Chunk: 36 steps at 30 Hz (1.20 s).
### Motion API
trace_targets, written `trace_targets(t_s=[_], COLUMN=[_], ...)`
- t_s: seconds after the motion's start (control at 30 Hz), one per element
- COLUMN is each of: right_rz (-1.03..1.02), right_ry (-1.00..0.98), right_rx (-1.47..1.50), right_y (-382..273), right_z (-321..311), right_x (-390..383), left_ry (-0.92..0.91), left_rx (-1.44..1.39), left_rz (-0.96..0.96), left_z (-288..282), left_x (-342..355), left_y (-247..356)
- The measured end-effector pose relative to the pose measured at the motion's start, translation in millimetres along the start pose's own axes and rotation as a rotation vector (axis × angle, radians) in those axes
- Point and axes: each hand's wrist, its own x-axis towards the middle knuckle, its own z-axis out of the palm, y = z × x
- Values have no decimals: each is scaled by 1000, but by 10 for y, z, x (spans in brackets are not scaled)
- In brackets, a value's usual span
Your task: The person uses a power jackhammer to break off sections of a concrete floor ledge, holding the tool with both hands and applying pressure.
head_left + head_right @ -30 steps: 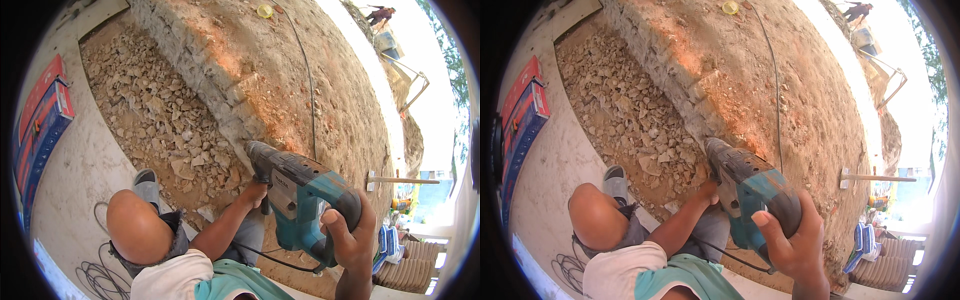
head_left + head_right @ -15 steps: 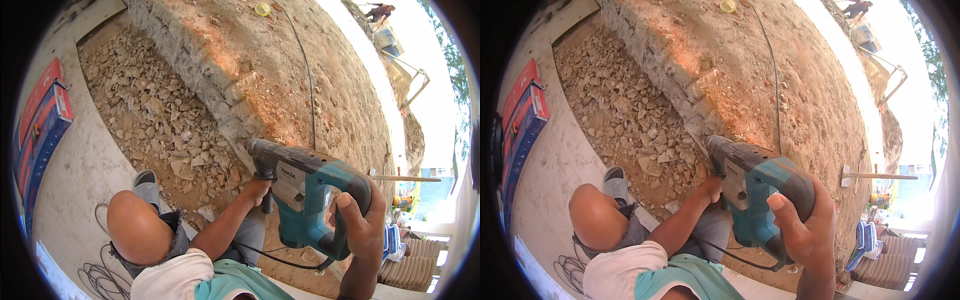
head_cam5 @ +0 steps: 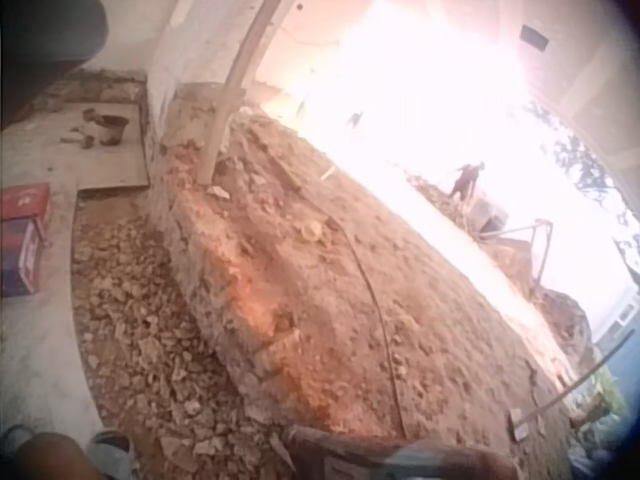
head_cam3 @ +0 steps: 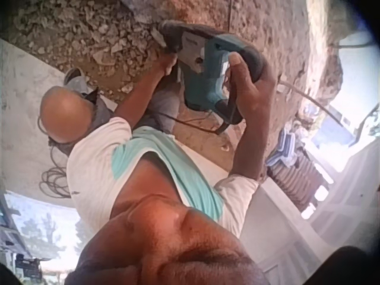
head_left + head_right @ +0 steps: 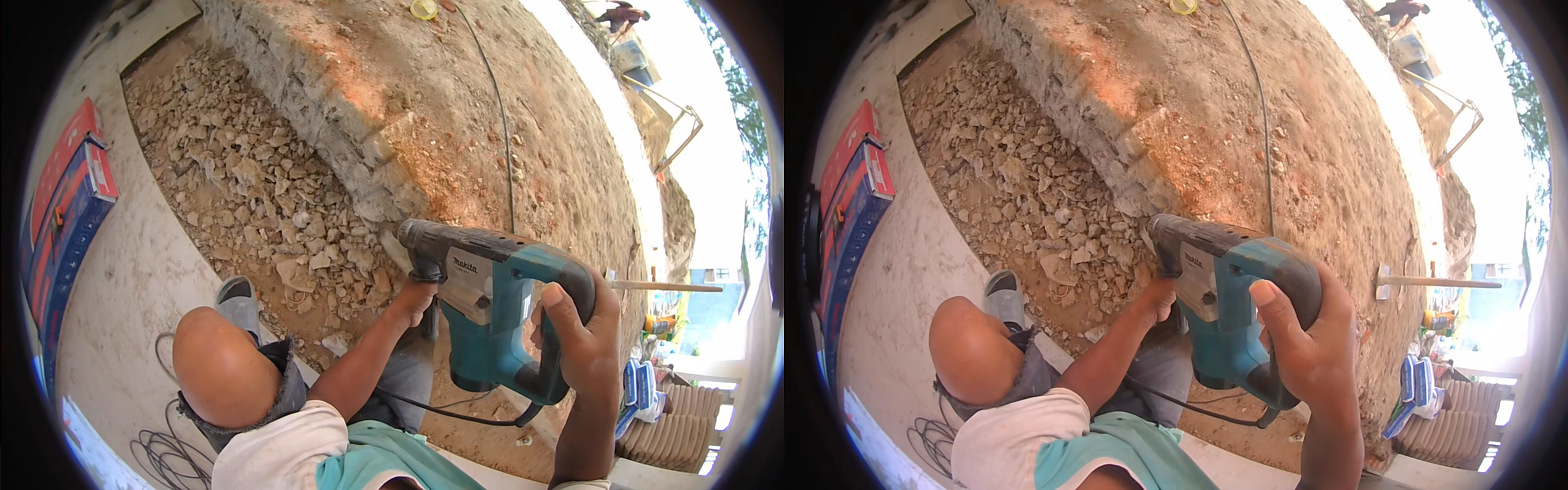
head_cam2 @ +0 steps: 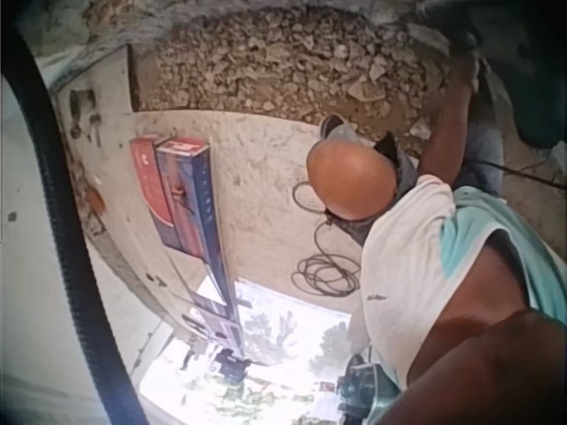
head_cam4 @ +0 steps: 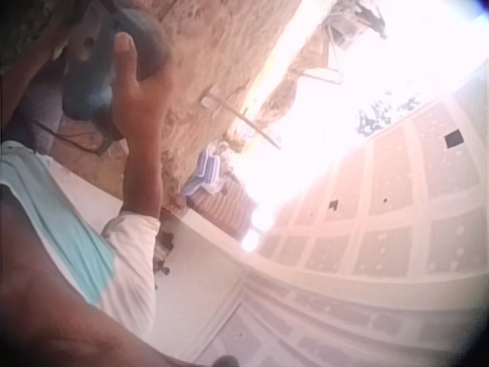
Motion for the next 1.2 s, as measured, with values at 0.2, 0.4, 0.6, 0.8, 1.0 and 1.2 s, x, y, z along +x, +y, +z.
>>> trace_targets(t_s=[0.2,0.4,0.6,0.8,1.0,1.2], right_rz=[-38,-137,-4,5,-143,-59], right_ry=[-29,-34,2,-10,-33,49], right_rx=[-27,-93,18,36,-263,111], right_y=[26,198,360,662,735,542], right_z=[60,238,223,156,394,395], right_x=[27,88,160,147,-303,-658], left_ry=[-71,-58,23,61,27,113], left_rx=[-2,-48,70,63,-219,-102], left_rz=[8,12,4,77,199,103], left_z=[4,-116,-457,-386,-590,-520], left_x=[-66,-62,365,313,199,-50], left_y=[185,147,-223,-321,-616,-488])
